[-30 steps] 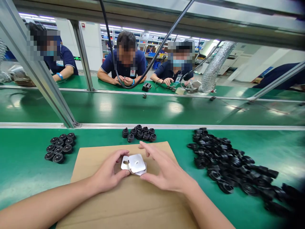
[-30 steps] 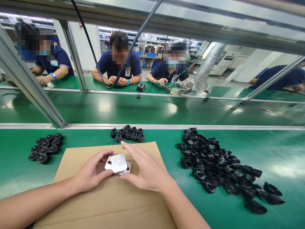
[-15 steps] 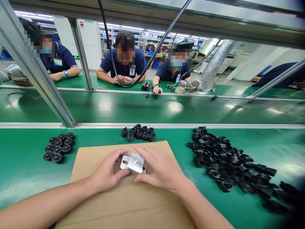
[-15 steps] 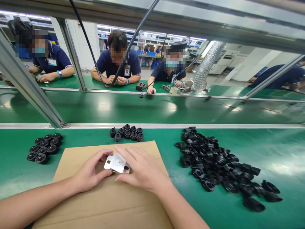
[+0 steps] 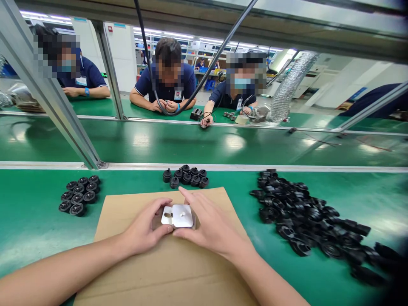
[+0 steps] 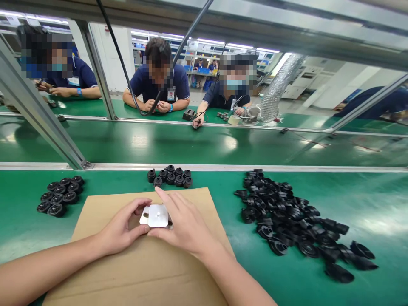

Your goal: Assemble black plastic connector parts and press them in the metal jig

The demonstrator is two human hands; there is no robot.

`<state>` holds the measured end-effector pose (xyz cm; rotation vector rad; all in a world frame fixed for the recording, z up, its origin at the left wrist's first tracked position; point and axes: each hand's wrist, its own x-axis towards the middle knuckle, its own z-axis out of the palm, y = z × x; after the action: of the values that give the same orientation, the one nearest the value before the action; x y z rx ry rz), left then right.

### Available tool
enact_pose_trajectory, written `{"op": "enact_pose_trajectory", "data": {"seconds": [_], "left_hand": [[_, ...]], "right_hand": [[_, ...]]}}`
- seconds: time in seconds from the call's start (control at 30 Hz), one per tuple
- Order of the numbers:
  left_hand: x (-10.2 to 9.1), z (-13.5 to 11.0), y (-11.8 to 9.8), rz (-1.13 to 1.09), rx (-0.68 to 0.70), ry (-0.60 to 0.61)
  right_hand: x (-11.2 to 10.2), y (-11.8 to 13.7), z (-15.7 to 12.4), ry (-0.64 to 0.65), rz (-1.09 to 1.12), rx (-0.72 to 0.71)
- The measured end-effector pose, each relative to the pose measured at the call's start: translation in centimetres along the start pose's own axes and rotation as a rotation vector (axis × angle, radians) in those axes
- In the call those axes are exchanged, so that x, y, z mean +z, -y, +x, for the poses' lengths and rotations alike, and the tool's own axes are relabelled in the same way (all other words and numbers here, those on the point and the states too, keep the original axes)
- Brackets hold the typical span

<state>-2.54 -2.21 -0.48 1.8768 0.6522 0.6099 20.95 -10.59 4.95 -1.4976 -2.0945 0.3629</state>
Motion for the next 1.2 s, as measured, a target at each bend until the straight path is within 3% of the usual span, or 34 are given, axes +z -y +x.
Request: {"op": "enact_pose_trajectory", "data": {"seconds": [0.13,0.3,0.47,0.57,0.67,0.93,1.03,1.1,1.2], "left_hand": [[0.0,0.1,-0.3,-0.012,-0.005,0.008],[0.0,0.1,-0.3,-0.022,0.009,0.021],[-0.1,0.2,-0.2,-0.080,0.027,0.056],[-0.2,0.4,-0.3,-0.122,0.030,0.092],[0.0,0.3,-0.3,-0.117,0.006,0.070],[0.7,-0.7,0.3,0.138,-0.003,-0.074],[-0.3,-0.1,0.5,0.146,0.067,-0.003],[-1.0,-0.1,0.5,0.090,0.128,0.110],[-1.4,-0.9,0.5,0.052,0.157,0.229]], "right_hand": [[-0.6,-0.1,-0.4,0.071,0.128,-0.044],[-0.4,-0.1,-0.6,-0.008,0.067,0.025],[-1.2,-1.4,-0.6,0.182,0.318,-0.038],[-1.7,-1.8,-0.3,0.225,0.373,-0.065],[-1.3,-1.2,0.0,0.168,0.273,-0.006],[1.6,2.4,-0.6,-0.180,-0.021,0.054],[0.5,1.4,-0.3,-0.073,-0.031,-0.041],[-1.2,0.4,0.2,0.052,0.077,-0.094],[-3.5,0.9,0.5,0.139,0.296,-0.136]]}}
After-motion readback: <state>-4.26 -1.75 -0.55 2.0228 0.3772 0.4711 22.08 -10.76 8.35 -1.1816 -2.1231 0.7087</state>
